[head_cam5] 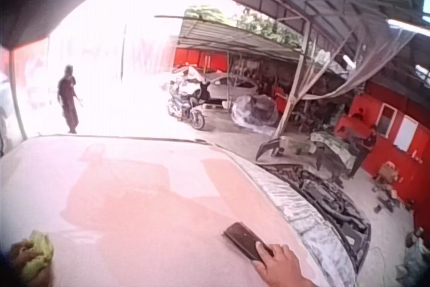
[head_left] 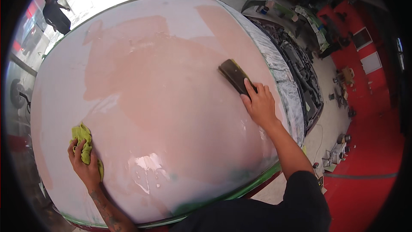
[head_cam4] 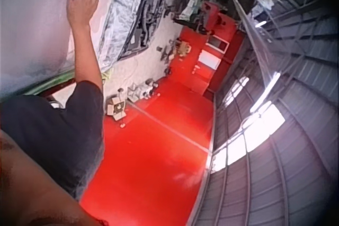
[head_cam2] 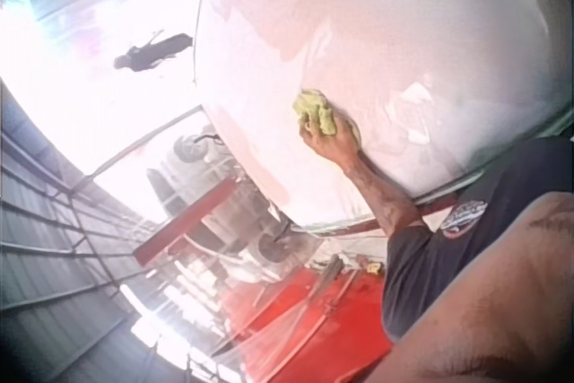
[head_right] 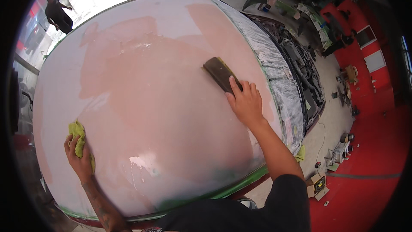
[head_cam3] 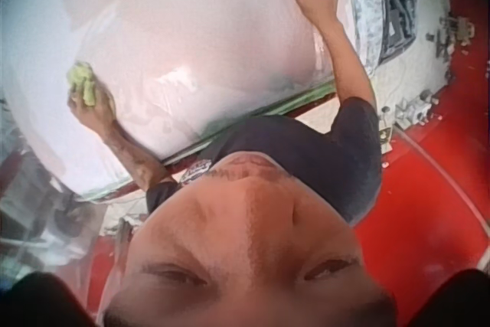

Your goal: Wet sanding the roof of a car using a sanding block and a wet cloth.

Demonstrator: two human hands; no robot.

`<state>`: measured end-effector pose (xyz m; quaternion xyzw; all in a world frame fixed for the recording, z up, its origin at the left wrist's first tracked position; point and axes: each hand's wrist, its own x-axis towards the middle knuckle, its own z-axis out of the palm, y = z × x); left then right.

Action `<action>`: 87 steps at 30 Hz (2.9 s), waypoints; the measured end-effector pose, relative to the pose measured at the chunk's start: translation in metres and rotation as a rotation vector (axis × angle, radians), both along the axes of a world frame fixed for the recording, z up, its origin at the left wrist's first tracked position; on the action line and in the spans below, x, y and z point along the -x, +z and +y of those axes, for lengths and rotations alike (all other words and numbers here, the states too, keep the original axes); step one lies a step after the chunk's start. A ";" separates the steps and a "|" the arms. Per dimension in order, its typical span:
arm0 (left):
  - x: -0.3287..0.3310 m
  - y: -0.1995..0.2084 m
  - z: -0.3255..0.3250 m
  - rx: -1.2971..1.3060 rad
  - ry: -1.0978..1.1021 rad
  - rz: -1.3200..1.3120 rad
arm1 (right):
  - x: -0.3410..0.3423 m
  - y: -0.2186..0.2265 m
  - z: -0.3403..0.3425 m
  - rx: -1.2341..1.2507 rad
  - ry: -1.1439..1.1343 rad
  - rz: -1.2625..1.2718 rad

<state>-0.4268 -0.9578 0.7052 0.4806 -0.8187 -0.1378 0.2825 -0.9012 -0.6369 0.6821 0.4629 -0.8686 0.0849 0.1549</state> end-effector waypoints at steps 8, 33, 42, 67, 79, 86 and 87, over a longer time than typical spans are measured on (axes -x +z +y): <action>0.016 0.002 0.007 -0.019 -0.032 0.033 | 0.136 -0.011 -0.098 -0.145 -0.312 -0.032; 0.006 0.013 0.003 -0.071 -0.052 -0.032 | -0.034 -0.002 0.011 -0.005 -0.013 -0.160; 0.012 0.006 0.005 -0.091 -0.068 0.012 | 0.162 -0.020 -0.064 -0.053 -0.393 -0.137; -0.004 0.009 0.002 -0.104 -0.049 -0.010 | 0.013 -0.014 0.031 0.053 -0.165 -0.137; 0.000 -0.002 -0.001 -0.148 -0.068 0.016 | 0.182 -0.032 -0.055 -0.059 -0.354 -0.156; -0.007 0.013 0.000 -0.144 -0.035 -0.047 | 0.052 -0.016 0.021 0.061 -0.128 -0.177; -0.007 0.012 -0.002 -0.142 -0.037 -0.047 | 0.060 -0.015 0.019 0.073 -0.118 -0.184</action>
